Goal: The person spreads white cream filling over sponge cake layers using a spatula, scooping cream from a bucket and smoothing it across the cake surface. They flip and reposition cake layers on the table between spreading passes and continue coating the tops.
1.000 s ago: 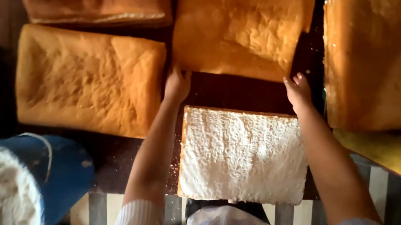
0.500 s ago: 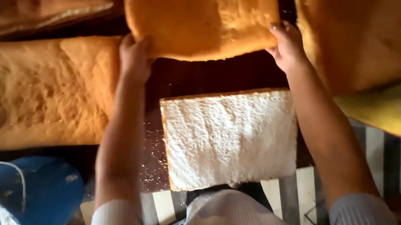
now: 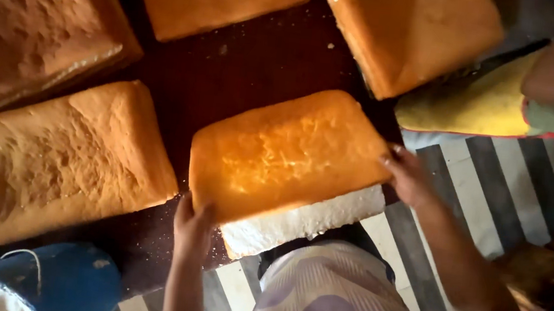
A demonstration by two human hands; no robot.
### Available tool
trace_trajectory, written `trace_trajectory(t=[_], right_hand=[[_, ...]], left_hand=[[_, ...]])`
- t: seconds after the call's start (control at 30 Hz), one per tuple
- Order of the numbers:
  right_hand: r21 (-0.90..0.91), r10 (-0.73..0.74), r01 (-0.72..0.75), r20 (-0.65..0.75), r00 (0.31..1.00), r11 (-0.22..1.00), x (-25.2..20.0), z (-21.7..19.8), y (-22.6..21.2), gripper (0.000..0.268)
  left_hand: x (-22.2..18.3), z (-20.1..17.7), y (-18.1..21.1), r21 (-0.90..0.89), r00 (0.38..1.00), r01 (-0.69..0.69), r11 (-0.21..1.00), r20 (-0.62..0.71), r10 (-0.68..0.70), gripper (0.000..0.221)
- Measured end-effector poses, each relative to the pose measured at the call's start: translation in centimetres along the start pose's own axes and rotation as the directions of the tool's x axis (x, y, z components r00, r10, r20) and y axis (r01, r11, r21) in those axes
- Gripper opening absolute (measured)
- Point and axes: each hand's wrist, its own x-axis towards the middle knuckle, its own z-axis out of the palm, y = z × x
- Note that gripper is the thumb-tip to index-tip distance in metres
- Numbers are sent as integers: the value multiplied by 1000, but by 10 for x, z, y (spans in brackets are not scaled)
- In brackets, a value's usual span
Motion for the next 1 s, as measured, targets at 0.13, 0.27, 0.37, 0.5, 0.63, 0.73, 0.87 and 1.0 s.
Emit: trace_trajectory(t=[0.13,0.27,0.37,0.5,0.63,0.73,0.87,1.0], right_hand=[[52,72,-69,-45,996,996,-34,-17,44,38],[15,27,-26,-38,999,1000,-40,-34,72,40],[-161,-112,109,-7,994,981,-46,-43,81,40],[-412,-201,175,-21,979,894,-54,-52,78,44],[-385,-190,177,6,982,906,-62,-59,97,45],[-450,-201,191,25,979,873,-69,-67,105,47],[-510,-204,175,-2,979,842,-55,-79,120,46],[-579,-271,265,78,959,771,-48,-74,111,43]], left_hand=[[-45,2,-33,-22,996,14,1000,-88,-16,58],[-63,5,-63,8,991,16,1000,-134,-15,52],[-51,-6,-109,-13,990,3,1000,-143,-5,52],[-57,12,-117,6,987,-8,1000,-163,9,51],[-52,7,-149,50,983,-43,998,-176,51,48],[-42,-4,-183,86,974,-47,995,-218,64,46],[-53,-2,-192,99,961,-46,994,-267,71,45],[-41,2,-196,137,936,-59,989,-337,103,43]])
